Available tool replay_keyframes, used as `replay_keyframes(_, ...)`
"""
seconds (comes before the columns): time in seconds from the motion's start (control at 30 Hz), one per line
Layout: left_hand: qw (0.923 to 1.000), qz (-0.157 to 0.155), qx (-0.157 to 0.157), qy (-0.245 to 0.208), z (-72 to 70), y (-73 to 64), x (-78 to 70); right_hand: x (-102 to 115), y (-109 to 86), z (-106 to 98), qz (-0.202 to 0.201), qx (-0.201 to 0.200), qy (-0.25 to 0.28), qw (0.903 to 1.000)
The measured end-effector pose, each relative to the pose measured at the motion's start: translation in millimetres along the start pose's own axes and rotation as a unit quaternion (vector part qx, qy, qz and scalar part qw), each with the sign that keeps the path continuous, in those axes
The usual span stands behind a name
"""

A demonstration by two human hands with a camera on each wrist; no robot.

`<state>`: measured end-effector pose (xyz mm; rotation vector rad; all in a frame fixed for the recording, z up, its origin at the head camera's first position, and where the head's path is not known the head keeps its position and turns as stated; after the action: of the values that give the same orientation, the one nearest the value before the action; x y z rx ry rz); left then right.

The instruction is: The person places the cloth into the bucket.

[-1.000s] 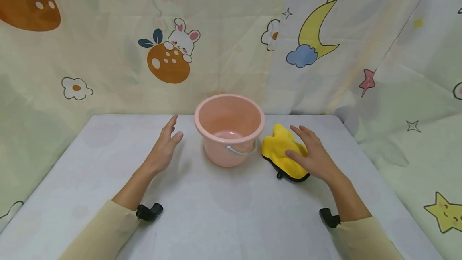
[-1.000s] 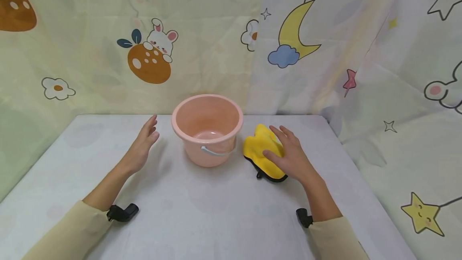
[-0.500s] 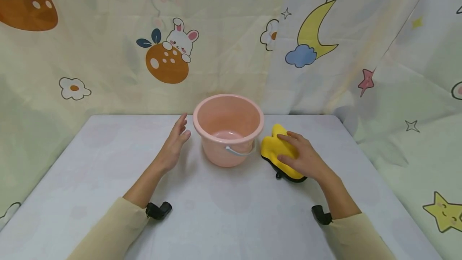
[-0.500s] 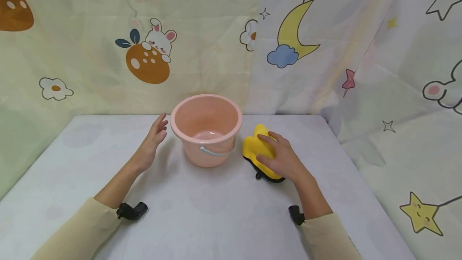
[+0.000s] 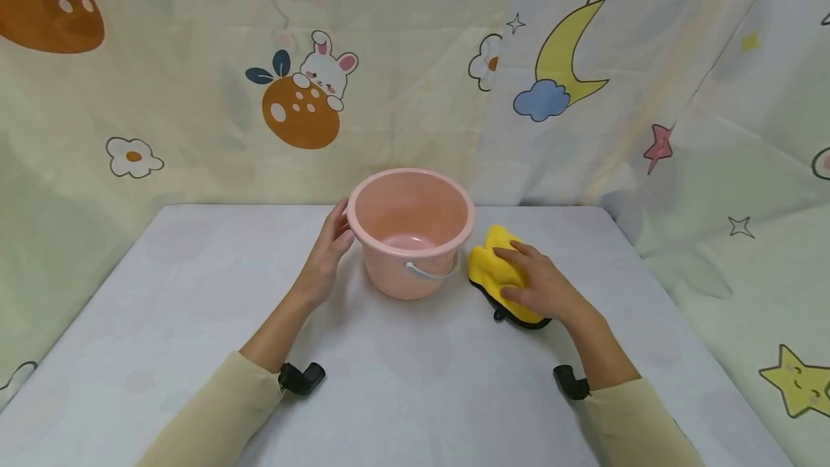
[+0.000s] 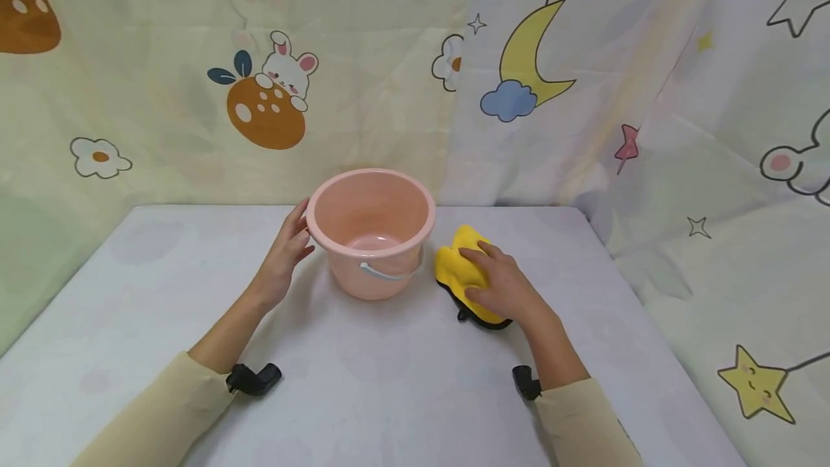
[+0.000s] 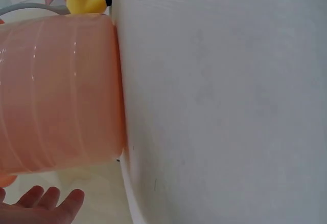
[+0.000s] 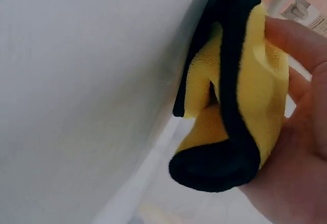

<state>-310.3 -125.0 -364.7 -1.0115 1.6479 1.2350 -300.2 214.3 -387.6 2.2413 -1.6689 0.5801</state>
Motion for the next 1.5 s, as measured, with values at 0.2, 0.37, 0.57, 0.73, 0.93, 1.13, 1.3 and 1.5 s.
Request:
replay_keyframes(0.2, 0.9989, 0.004, -0.025, -0.04, 4.3, 1.5, -1.8, -3.4, 8.1, 5.0, 0.004, 0.004, -0.042, 0.9991)
replay_keyframes(0.37, 0.9975, -0.003, -0.032, -0.062, 8.1, 2.2, 0.3, -3.2, 12.1, 6.9, 0.021, 0.004, -0.044, 0.9988)
replay_keyframes(0.57, 0.9971, 0.0, -0.049, -0.058, 5.7, 0.5, 0.5, -0.8, 19.4, 4.7, 0.016, -0.025, -0.024, 0.9993)
replay_keyframes(0.73, 0.9976, -0.008, -0.044, -0.053, 8.0, -0.9, 2.8, -6.2, 19.1, -0.2, 0.014, -0.052, -0.002, 0.9985)
replay_keyframes(0.93, 0.9975, -0.003, -0.047, -0.053, 7.9, -0.7, 0.2, -9.4, 15.9, -11.8, 0.017, -0.092, 0.034, 0.995)
replay_keyframes(1.13, 0.9973, -0.002, -0.046, -0.058, 8.7, 0.6, 0.6, -6.7, 12.6, -24.0, 0.016, -0.117, 0.052, 0.9916)
replay_keyframes(1.3, 0.9976, -0.003, -0.043, -0.054, 11.6, 1.5, -1.5, -3.6, 9.4, -35.3, 0.009, -0.131, 0.057, 0.9897)
replay_keyframes(1.5, 0.9978, -0.007, -0.045, -0.048, 13.4, 2.5, -3.1, -0.3, 6.1, -52.3, 0.018, -0.149, 0.059, 0.9869)
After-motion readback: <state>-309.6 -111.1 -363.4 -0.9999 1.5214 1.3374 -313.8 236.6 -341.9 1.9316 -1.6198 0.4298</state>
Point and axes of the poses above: each hand's wrist, its own y-axis towards the middle knuckle, its own z-axis out of the palm, x = y × z, the point moved 9 cm from there along y, towards the middle knuckle, and after that the axes turned 1 degree about y, right-handed, at the moved point
